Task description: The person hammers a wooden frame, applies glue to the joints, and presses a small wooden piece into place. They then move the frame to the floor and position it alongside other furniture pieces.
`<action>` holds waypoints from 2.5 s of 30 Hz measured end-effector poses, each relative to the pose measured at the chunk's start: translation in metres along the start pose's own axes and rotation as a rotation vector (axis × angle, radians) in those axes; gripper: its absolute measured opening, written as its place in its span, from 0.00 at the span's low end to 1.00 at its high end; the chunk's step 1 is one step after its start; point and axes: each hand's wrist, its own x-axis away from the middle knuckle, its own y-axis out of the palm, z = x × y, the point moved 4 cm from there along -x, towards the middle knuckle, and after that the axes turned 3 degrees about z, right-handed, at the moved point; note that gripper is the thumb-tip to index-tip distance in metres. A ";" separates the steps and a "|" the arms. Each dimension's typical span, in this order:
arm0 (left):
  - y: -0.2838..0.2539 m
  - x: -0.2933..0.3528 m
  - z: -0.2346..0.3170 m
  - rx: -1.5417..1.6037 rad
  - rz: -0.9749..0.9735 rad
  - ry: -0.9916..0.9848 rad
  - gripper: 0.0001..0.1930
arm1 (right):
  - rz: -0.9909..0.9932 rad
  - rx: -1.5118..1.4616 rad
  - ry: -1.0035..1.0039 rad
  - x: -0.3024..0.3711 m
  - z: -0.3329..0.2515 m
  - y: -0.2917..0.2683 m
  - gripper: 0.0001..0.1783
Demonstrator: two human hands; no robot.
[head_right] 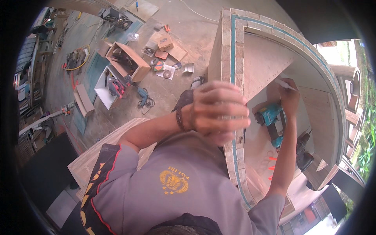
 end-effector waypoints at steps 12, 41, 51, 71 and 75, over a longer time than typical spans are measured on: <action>-0.056 0.137 0.048 -0.253 0.091 -0.533 0.15 | 0.082 0.246 -0.082 -0.010 0.020 0.036 0.19; -0.234 0.583 -0.162 -0.036 -1.082 -2.048 0.43 | -0.594 0.549 -0.768 -0.157 -0.464 0.469 0.17; -0.226 0.647 -0.295 -0.471 -0.360 -1.748 0.28 | -0.918 0.757 -0.330 -0.220 0.009 0.851 0.15; -0.077 0.663 -0.471 -0.085 -0.559 -1.718 0.24 | -0.605 0.718 -0.962 -0.304 0.225 1.111 0.26; -0.071 0.662 -0.474 -0.041 -0.528 -1.734 0.24 | -0.789 0.743 -0.882 -0.257 0.247 1.062 0.28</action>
